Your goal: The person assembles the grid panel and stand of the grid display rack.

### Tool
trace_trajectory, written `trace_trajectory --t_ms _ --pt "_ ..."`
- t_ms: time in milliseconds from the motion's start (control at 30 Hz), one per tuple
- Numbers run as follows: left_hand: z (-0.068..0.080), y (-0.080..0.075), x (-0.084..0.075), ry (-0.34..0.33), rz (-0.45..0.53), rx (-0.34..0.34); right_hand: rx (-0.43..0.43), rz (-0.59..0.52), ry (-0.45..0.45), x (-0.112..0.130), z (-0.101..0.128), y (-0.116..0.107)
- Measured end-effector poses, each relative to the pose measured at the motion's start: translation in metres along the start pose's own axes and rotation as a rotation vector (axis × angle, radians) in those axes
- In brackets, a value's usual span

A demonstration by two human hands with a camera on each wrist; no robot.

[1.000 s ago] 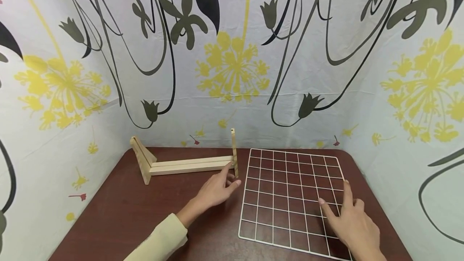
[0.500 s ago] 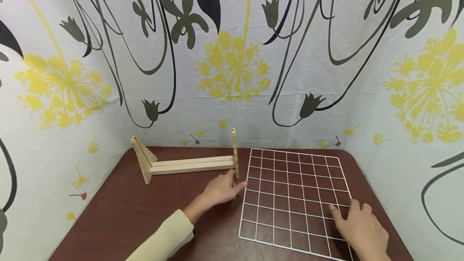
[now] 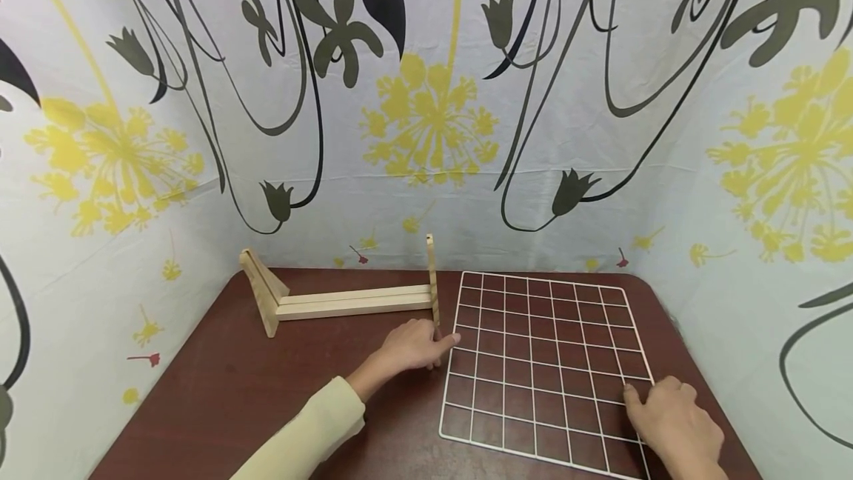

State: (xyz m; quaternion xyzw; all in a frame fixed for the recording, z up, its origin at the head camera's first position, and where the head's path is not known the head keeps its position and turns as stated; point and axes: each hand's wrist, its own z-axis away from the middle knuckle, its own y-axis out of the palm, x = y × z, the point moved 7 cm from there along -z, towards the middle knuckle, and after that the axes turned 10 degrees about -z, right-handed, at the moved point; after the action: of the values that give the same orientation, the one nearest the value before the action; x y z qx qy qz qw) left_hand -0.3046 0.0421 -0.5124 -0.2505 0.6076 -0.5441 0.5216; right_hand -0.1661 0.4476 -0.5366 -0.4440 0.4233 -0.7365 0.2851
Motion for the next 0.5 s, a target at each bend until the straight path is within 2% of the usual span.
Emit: trace_trajectory --t_ms 233,500 --pt "-0.007 0.005 -0.001 0.006 -0.013 0.043 0.063 -0.002 0.009 -0.011 -0.008 0.000" --pt "-0.013 0.007 -0.008 0.006 -0.042 0.053 0.091 0.006 -0.059 -0.012 -0.013 0.001"
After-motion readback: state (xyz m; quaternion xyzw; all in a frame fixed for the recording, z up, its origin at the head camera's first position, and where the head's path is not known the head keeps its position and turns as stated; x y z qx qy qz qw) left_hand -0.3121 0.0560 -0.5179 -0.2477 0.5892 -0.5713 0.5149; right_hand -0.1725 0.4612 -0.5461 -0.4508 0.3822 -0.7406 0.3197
